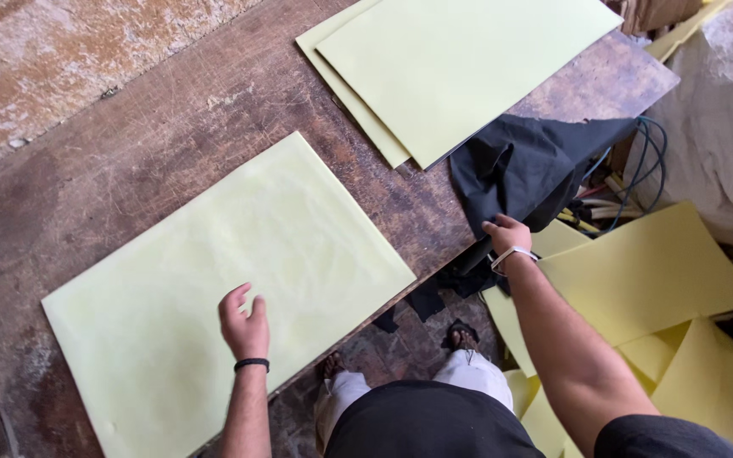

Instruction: The person lays a black fabric sheet on a wooden workbench, smooths it, and cuts it into a rectangular piece using shears. They then place the cut fabric aside, pick up a yellow foam sheet, spray it with a handheld spray gun, and repeat the fabric cutting process with another black sheet.

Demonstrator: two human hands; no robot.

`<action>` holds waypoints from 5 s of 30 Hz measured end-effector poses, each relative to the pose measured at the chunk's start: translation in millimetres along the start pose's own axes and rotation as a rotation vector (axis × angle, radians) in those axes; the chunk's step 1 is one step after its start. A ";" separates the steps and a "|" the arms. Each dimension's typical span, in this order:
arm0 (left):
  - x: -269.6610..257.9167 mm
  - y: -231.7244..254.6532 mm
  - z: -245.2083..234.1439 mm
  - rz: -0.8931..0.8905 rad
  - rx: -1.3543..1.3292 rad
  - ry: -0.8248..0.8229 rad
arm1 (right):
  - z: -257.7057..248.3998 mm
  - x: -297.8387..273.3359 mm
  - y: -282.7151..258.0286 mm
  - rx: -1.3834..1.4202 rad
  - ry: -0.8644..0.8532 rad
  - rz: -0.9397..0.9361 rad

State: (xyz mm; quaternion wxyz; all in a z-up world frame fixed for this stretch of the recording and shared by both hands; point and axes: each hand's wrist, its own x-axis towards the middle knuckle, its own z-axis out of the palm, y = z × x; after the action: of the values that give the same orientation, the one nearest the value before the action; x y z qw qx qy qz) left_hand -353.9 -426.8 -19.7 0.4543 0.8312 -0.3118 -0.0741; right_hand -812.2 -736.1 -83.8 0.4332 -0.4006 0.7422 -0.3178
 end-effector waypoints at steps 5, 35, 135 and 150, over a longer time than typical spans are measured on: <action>-89.6 113.9 95.8 -0.104 -0.145 -0.242 | -22.4 40.4 19.7 0.194 -0.081 0.116; -178.7 264.8 147.2 -0.599 -0.984 -0.257 | -114.5 7.9 80.9 0.087 -0.847 0.133; -217.9 -129.5 -418.4 -0.105 -0.346 0.508 | -82.1 -190.7 -92.7 0.268 -0.557 -0.857; 93.3 -136.0 -419.5 0.094 0.202 0.708 | 159.1 -49.3 -283.1 0.145 -0.086 -1.208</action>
State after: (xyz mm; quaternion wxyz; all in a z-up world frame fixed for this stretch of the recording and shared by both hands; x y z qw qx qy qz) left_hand -47.8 -130.6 128.0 0.4525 0.8307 -0.1791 0.2703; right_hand -564.0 -848.0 99.9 0.2322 -0.7326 0.3421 -0.5406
